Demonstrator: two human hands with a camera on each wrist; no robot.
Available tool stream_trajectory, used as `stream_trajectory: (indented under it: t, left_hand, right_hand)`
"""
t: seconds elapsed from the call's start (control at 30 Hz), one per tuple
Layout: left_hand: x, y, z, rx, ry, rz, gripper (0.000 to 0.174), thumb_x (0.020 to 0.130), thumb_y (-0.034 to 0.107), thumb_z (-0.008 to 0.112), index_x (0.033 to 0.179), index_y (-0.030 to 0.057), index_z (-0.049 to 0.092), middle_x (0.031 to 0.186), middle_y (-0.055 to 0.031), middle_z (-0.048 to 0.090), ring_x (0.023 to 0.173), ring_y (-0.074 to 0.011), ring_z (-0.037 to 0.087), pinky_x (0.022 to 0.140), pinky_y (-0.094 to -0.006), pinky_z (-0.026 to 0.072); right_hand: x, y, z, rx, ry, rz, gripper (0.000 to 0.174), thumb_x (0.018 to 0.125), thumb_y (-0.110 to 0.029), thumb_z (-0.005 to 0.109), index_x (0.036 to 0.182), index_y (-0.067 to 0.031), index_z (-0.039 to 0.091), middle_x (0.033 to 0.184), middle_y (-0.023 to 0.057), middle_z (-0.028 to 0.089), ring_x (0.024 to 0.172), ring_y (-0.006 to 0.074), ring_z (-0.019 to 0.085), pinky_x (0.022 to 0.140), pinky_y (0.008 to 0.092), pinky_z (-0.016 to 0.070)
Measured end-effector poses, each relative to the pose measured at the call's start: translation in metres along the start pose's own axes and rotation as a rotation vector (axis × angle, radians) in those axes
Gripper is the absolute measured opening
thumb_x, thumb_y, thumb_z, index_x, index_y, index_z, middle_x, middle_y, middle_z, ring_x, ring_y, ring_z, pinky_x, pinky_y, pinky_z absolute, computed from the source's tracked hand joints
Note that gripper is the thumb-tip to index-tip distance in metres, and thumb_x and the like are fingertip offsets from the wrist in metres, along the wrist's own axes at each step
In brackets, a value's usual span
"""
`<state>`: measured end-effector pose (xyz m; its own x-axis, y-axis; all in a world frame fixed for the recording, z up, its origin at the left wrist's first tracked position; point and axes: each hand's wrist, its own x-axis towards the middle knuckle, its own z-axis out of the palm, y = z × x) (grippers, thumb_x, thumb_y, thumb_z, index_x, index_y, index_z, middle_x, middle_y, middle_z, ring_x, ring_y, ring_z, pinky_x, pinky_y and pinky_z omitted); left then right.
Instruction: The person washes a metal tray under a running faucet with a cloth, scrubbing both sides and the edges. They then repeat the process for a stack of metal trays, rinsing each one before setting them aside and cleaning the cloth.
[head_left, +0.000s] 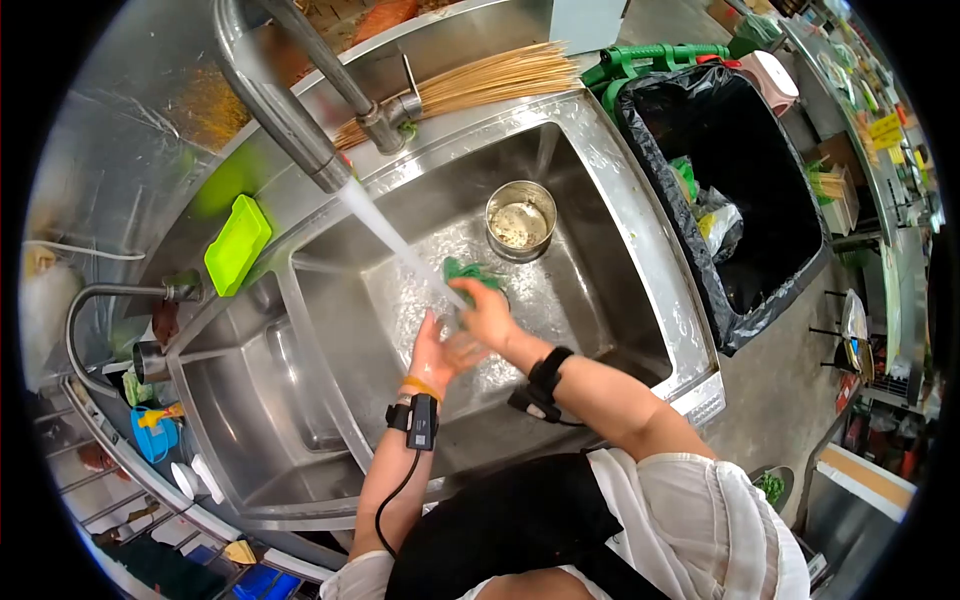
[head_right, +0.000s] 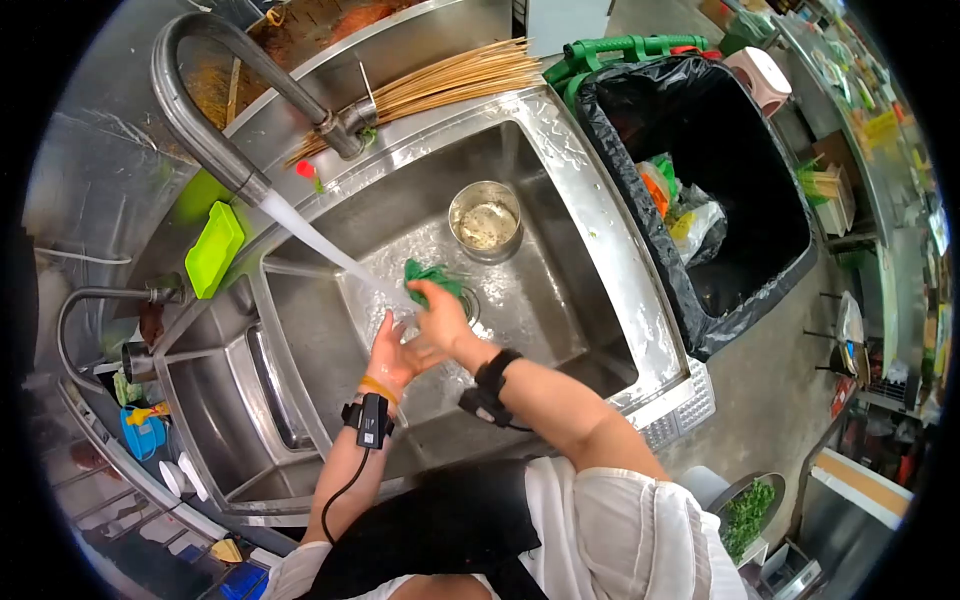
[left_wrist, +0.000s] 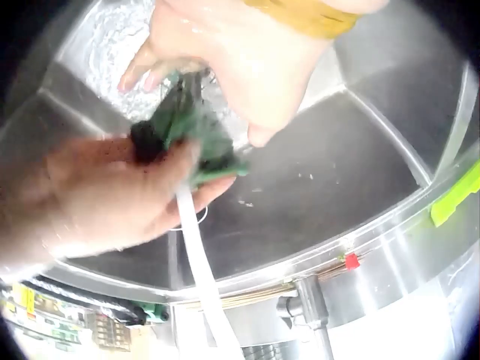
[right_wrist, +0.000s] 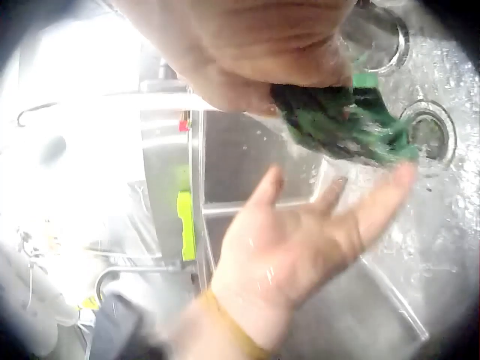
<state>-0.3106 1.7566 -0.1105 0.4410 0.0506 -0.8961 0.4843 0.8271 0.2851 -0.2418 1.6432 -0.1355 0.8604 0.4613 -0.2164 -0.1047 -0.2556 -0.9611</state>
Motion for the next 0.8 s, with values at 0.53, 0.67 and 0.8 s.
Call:
stream_trajectory:
  t: [0.53,0.67,0.8]
  left_hand:
    - [0.012,-0.008,0.009,1.104,-0.087,0.548,0.055,0.079,0.009,0.066,0.13,0.0013,0.047,0.112,-0.0137,0.062,0.091,-0.028,0.066,0.071,-0.0419,0.0551]
    - [-0.07,0.004,0.014,0.715,-0.192,0.322,0.041,0.085,0.011,0.062,0.124,0.005,0.052,0.101,-0.0106,0.065,0.073,-0.0217,0.066,0.054,-0.0322,0.0547]
    - [-0.092,0.018,-0.023,0.147,-0.327,0.179,0.024,0.091,0.015,0.054,0.112,0.0054,0.06,0.097,-0.0089,0.065,0.072,-0.0179,0.063,0.053,-0.0299,0.0509]
  right_hand:
    - [-0.055,-0.031,-0.104,-0.339,-0.142,-0.148,0.061,0.074,-0.007,0.074,0.131,-0.014,0.053,0.133,0.018,0.05,0.116,0.0341,0.055,0.096,0.0417,0.0469]
    - [-0.065,-0.04,-0.077,-0.526,-0.448,-0.314,0.095,0.063,-0.014,0.085,0.145,-0.019,0.037,0.147,0.0215,0.036,0.138,0.038,0.033,0.11,0.0458,0.0357]
    - [-0.057,-0.027,-0.06,0.16,-0.832,0.266,0.086,0.072,-0.023,0.085,0.143,-0.0136,0.039,0.136,0.0132,0.05,0.119,0.0296,0.057,0.098,0.0386,0.0476]
